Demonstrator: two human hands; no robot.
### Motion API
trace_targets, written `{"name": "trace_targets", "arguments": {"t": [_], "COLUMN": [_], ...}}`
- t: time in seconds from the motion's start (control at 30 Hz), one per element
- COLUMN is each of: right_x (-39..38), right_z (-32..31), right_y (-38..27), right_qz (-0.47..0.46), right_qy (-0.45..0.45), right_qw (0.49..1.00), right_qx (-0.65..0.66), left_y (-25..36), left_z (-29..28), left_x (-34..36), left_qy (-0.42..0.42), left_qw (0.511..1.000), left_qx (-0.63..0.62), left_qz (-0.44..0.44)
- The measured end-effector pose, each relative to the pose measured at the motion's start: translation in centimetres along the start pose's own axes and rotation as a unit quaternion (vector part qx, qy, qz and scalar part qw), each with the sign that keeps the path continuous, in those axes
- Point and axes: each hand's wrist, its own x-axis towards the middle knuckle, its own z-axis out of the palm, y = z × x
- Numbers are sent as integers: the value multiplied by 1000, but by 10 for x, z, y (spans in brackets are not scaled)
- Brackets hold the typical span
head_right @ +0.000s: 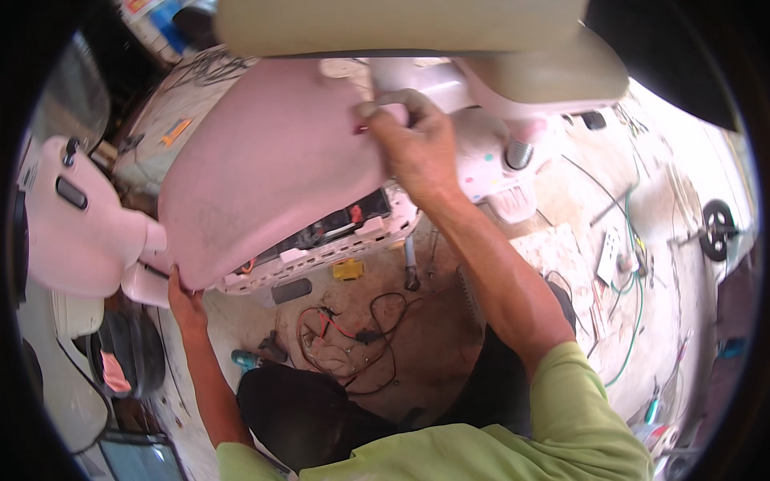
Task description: The person works on the battery compartment of a pink electric scooter, adjusting wires and battery terminals with a screwdriver. They then reattach the pink plastic cover and secure a yellow retaining bar underneath.
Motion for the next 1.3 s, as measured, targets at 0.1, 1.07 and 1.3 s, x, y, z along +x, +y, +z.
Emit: {"name": "trace_targets", "arguments": {"t": [0.1, 1.07, 1.3], "right_x": [-2, 35, 54], "right_z": [-12, -86, -82], "right_y": [-11, -29, -27], "right_qz": [32, -114, -167], "right_qy": [-44, -86, -159], "right_qw": [989, 956, 950], "right_qx": [135, -255, -210], "left_y": [21, 104, 110], "left_z": [26, 341, 343], "left_x": [-20, -185, -180], "left_qy": [55, -223, -227], "left_qw": [987, 597, 606], "left_qx": [148, 478, 471], "left_qz": [16, 604, 600]}}
